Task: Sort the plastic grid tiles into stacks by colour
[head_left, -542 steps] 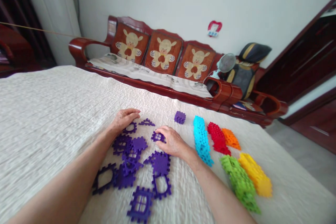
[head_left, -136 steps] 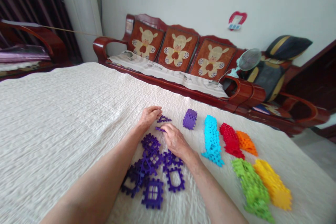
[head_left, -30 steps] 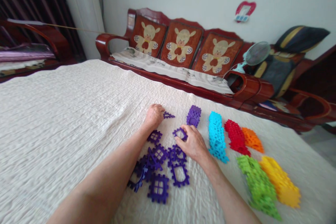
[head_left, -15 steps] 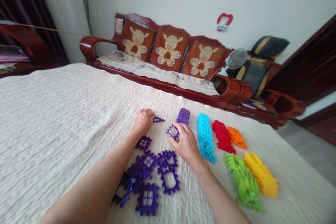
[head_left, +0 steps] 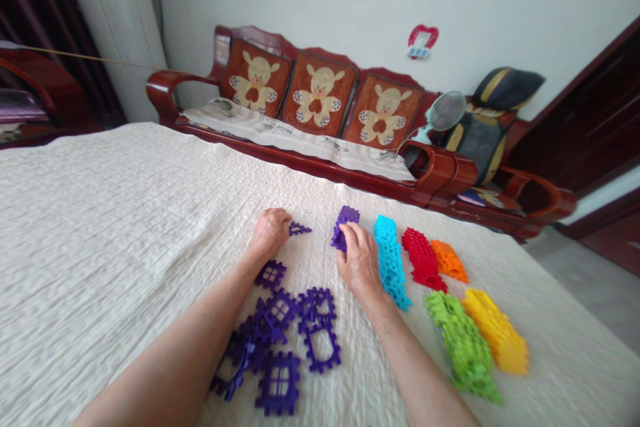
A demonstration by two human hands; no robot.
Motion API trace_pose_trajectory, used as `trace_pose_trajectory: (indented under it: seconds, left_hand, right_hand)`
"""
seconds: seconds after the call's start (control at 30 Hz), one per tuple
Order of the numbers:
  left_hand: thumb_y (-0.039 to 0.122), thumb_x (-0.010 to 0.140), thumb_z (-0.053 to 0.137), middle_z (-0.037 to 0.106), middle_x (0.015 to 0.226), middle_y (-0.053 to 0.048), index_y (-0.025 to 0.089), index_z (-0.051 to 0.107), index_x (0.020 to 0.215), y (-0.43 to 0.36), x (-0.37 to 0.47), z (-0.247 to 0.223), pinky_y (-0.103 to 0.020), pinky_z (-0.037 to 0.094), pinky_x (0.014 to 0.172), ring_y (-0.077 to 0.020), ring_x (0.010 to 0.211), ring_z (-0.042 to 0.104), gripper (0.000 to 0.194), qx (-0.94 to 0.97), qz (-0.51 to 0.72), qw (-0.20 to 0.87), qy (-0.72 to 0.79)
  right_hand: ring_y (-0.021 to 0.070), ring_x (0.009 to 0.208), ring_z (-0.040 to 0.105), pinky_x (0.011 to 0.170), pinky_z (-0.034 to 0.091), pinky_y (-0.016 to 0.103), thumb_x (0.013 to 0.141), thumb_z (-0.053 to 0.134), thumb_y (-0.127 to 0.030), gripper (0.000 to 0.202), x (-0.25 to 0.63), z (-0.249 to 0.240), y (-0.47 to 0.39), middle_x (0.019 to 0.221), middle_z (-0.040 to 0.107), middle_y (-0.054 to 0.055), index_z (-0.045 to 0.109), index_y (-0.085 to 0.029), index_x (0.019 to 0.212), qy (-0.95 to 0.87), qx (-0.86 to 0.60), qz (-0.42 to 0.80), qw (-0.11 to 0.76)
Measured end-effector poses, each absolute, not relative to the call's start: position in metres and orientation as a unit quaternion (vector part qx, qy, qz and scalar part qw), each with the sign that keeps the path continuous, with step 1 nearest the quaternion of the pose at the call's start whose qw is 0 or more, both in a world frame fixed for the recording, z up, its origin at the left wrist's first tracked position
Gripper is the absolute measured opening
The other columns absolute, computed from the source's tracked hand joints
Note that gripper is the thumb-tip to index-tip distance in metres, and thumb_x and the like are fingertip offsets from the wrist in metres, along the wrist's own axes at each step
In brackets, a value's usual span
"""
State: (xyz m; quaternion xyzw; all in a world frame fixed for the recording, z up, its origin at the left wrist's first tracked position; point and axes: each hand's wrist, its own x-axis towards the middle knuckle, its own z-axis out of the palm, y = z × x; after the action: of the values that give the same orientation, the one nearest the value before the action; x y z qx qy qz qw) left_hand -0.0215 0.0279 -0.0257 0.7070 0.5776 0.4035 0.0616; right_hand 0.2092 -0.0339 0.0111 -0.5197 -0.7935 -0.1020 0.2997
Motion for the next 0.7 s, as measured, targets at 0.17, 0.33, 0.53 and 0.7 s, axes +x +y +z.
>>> trace_pose_trajectory:
  seconds: [0.17, 0.33, 0.53, 0.7]
  left_hand:
    - [0.007, 0.076, 0.048, 0.073, 0.098, -0.011, 0.015, 0.074, 0.086, 0.026, -0.021, -0.02, -0.038, 0.043, 0.1, -0.0229, 0.098, 0.065, 0.029, 0.694, 0.4, 0.077, 0.593]
    - [0.004, 0.076, 0.05, 0.074, 0.1, -0.008, 0.016, 0.075, 0.09, 0.02, -0.02, -0.008, -0.037, 0.046, 0.099, -0.0206, 0.099, 0.066, 0.031, 0.669, 0.398, 0.106, 0.619]
    - [0.006, 0.081, 0.05, 0.075, 0.1, -0.007, 0.016, 0.075, 0.094, 0.015, -0.02, -0.003, -0.032, 0.047, 0.097, -0.018, 0.098, 0.067, 0.03, 0.665, 0.399, 0.124, 0.619]
    - [0.005, 0.078, 0.051, 0.075, 0.097, -0.008, 0.015, 0.075, 0.091, 0.01, -0.009, -0.005, -0.033, 0.045, 0.101, -0.0182, 0.098, 0.067, 0.029, 0.692, 0.384, 0.087, 0.605]
  right_hand:
    - [0.0274, 0.123, 0.048, 0.105, 0.041, 0.047, 0.083, 0.045, -0.009, 0.045, 0.193, 0.008, -0.046, 0.13, 0.052, 0.015, 0.051, -0.016, 0.127, -0.81, -0.459, -0.055, 0.362]
    - [0.0209, 0.108, 0.06, 0.097, 0.05, 0.037, 0.088, 0.038, -0.011, 0.034, 0.185, -0.008, -0.047, 0.112, 0.064, 0.01, 0.059, -0.019, 0.114, -0.838, -0.37, 0.064, 0.397]
    - [0.0211, 0.102, 0.064, 0.091, 0.051, 0.035, 0.087, 0.043, -0.018, 0.029, 0.189, -0.014, -0.039, 0.106, 0.069, 0.008, 0.063, -0.019, 0.108, -0.845, -0.352, 0.117, 0.386]
    - [0.0219, 0.103, 0.063, 0.093, 0.049, 0.038, 0.087, 0.042, -0.018, 0.03, 0.186, -0.01, -0.04, 0.107, 0.07, 0.008, 0.064, -0.019, 0.107, -0.855, -0.348, 0.129, 0.362]
